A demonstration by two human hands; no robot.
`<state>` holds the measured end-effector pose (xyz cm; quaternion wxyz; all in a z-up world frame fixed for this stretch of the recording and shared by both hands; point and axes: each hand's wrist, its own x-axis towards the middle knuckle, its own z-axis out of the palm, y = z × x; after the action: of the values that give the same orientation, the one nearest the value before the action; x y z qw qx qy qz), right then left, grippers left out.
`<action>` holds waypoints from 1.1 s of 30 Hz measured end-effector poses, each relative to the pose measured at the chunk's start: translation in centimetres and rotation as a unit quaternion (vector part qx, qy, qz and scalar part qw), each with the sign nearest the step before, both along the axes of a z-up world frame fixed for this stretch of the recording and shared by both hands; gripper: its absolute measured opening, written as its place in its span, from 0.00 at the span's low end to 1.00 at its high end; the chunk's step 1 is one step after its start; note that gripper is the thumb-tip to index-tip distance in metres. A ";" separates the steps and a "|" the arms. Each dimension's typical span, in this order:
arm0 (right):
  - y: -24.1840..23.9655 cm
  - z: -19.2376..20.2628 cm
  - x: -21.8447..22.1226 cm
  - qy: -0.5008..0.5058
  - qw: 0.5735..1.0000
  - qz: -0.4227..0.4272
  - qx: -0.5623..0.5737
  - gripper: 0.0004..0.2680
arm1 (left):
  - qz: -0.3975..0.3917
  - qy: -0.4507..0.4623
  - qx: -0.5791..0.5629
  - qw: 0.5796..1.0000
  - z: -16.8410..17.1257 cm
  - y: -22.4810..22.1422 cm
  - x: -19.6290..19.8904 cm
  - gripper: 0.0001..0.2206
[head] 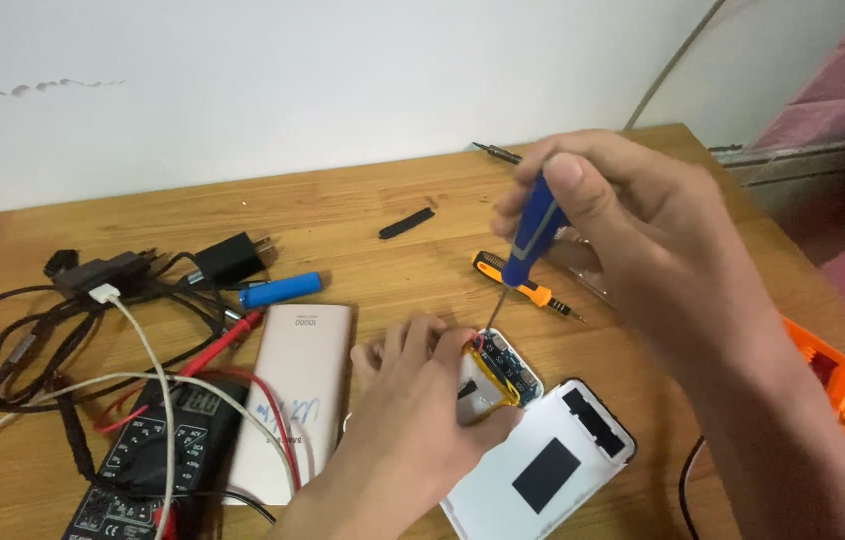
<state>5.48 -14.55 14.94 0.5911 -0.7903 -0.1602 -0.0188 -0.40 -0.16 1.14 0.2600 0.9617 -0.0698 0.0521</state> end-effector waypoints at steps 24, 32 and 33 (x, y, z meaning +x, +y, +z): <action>0.2 -0.8 0.4 -0.085 0.993 0.018 -0.074 0.07 | -0.001 -0.034 -0.012 0.999 -0.9 0.0 0.1 0.33; 0.2 -1.5 0.1 -0.127 0.990 0.044 -0.036 0.13 | -0.006 -0.008 0.005 1.000 -0.5 0.1 0.1 0.34; 0.3 -1.9 0.1 -0.120 0.991 0.053 -0.020 0.16 | -0.005 -0.042 0.011 0.999 -0.8 0.1 0.1 0.34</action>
<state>5.59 -14.23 13.05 0.5521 -0.7842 -0.2721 -0.0789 -0.26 -0.06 0.34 0.2467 0.9610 -0.0862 0.0902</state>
